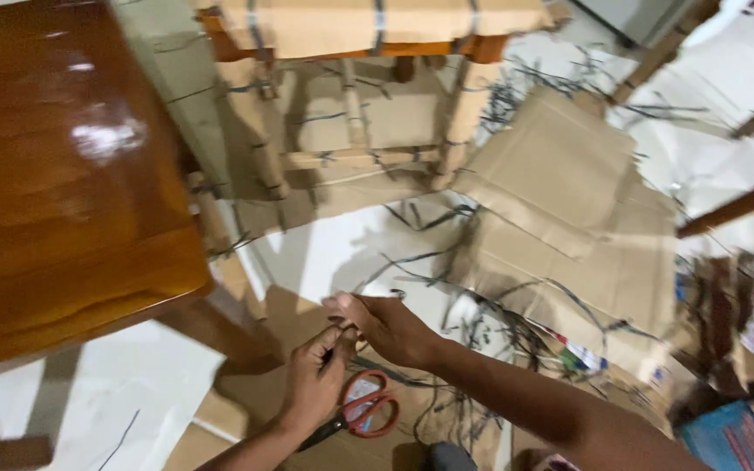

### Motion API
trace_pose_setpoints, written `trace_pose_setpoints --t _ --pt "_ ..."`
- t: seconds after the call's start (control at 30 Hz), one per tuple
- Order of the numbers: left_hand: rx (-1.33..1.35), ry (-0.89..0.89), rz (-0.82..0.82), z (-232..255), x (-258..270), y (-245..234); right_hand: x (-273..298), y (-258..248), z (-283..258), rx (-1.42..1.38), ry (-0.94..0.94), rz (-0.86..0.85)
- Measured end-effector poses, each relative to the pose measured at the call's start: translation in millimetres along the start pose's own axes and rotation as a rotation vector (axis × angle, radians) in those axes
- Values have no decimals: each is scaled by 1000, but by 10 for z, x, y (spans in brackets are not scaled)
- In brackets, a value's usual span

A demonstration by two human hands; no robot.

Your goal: Wrapping a wooden chair leg with cardboard and securing it with plastic ties

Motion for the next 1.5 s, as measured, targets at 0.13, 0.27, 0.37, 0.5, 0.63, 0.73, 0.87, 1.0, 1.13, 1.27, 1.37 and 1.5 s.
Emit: trace_pose_setpoints --t 0.13,0.27,0.37,0.5,0.63,0.73,0.87,1.0,1.13,1.27,1.37,1.5 --pt "-40 7 -156 29 -170 387 328 -130 726 77 233 -5" --pt "-196 -114 -257 -339 -297 621 626 -173 1487 181 380 -137" --pt "-312 -223 -362 -505 -396 699 772 -216 2123 291 408 -213" --pt "-483 -208 -519 -684 -552 838 1039 -542 2332 117 619 -177" --pt "-576 -131 -670 -720 -736 1031 1468 -811 2977 138 769 -24" --pt "-608 -168 -864 -522 -815 1292 1925 -934 3206 40 724 212" --pt "-715 -87 -1023 -809 -799 1589 2549 -715 4045 365 845 208" --pt "-673 -142 -1110 -1096 -664 1831 3013 -238 4356 400 829 173" --pt "-665 -143 -1184 -1427 -513 2165 3406 13 4316 434 874 93" --pt "-594 -120 -1282 -1550 -381 2475 3683 66 4269 582 947 -35" --pt "-520 -104 -1341 -1557 -304 2674 3919 201 4519 823 1036 -47" --pt "-482 -50 -1373 -1717 -209 2802 4140 401 4567 869 1128 -69"
Point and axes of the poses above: each hand's wrist, its own x-axis away from the middle knuckle, its own y-axis out of the palm, z = x × y, the point moved 2 cm from there along -x, towards the middle knuckle, and after that the axes turned 15 degrees about x, right-handed, at the moved point
